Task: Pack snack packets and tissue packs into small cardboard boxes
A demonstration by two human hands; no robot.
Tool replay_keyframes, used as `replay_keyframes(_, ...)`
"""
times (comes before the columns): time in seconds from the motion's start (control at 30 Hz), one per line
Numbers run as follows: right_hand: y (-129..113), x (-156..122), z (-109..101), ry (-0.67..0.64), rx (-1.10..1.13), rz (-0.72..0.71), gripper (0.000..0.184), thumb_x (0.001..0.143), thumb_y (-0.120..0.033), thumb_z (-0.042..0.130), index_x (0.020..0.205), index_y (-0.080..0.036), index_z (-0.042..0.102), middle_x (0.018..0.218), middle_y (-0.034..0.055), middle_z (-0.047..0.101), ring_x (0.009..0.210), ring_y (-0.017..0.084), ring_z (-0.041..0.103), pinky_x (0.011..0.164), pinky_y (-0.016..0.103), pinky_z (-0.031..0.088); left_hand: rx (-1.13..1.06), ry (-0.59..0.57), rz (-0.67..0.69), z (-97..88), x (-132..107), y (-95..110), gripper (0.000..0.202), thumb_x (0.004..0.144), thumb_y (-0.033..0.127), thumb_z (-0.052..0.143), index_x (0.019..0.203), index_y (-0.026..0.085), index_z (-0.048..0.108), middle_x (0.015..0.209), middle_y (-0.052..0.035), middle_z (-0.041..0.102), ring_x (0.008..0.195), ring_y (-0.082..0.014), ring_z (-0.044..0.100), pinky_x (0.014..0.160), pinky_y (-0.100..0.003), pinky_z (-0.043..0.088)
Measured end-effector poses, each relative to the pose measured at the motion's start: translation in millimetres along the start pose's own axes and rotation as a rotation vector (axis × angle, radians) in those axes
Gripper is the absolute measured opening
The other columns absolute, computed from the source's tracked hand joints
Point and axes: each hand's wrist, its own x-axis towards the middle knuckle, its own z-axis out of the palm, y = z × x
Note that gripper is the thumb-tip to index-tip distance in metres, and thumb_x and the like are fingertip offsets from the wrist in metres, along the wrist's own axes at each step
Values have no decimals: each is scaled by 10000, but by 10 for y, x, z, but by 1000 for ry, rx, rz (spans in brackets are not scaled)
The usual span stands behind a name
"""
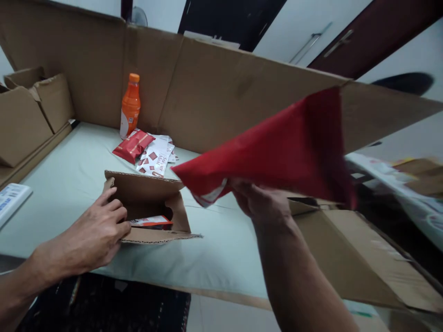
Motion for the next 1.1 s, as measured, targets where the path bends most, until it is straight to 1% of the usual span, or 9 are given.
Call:
replay_keyframes(0.1,-467,-149,199,-284,-189,-58,455,691,-654,755,988,-312,710,861,24,725,824,256,678,675,346,554,103,67,-12,58,-44,47,112,776,118,625,759,202,698,759,-26,642,851,-253,622,1221,-710,267)
replay_keyframes(0.27,-946,-97,978,-832,-756,-72,286,854,-229,628,1109,-223,757,838,51,768,782,209,703,698,279,484,208,151,-52,150,-164,126,197,824,56,600,857,199,733,864,-54,708,925,-275,638,1208,-735,245)
replay_keyframes(0.37,-900,-52,1479,-1081,-1136,-46,299,919,-152,545,1152,-142,733,1023,165,788,932,272,738,736,308,483,235,145,-50,206,-234,121,241,839,35,570,924,185,737,852,-54,697,891,-261,635,1195,-719,275)
replay_keyframes(0.47,-689,-64,1850,-1211,-1143,5,297,916,-152,587,1172,-117,733,1116,199,781,1004,307,748,742,317,512,229,145,-19,251,-279,86,226,841,41,560,920,176,722,809,-41,677,813,-239,620,1174,-703,318)
replay_keyframes(0.6,-560,-126,1973,-1294,-1076,53,381,904,-219,662,1270,-127,706,1143,175,787,995,308,762,755,326,558,184,185,12,246,-301,47,230,818,49,560,959,161,703,835,-48,684,802,-238,622,1155,-717,341)
replay_keyframes(0.7,-647,-224,1678,-1188,-895,-7,530,925,-231,638,1448,-163,591,1316,148,735,1157,293,723,923,367,574,76,207,8,181,-338,26,291,787,35,541,1002,167,685,890,-50,697,877,-249,649,1180,-715,326)
replay_keyframes(0.87,-727,-511,833,-309,-432,-107,249,1010,-269,559,1180,-233,737,1167,64,797,1076,223,751,929,367,600,-63,485,4,88,-513,-72,420,852,5,578,1231,181,618,1393,-126,589,1374,-311,522,1247,-625,324)
replay_keyframes(0.93,-657,-613,641,-112,-420,-108,179,1000,-290,601,1070,-247,760,1077,55,812,1013,223,762,856,355,611,-56,573,-118,125,-577,-129,467,882,46,632,1317,208,586,1534,-135,471,1433,-320,469,1222,-580,389)
replay_keyframes(1.1,-364,-677,689,-132,-437,-147,321,979,-342,633,1285,-264,689,1374,105,702,1284,281,644,914,420,591,-164,498,-210,348,-588,-206,460,986,183,598,1436,206,506,1408,-125,611,1330,-275,587,1179,-475,473)
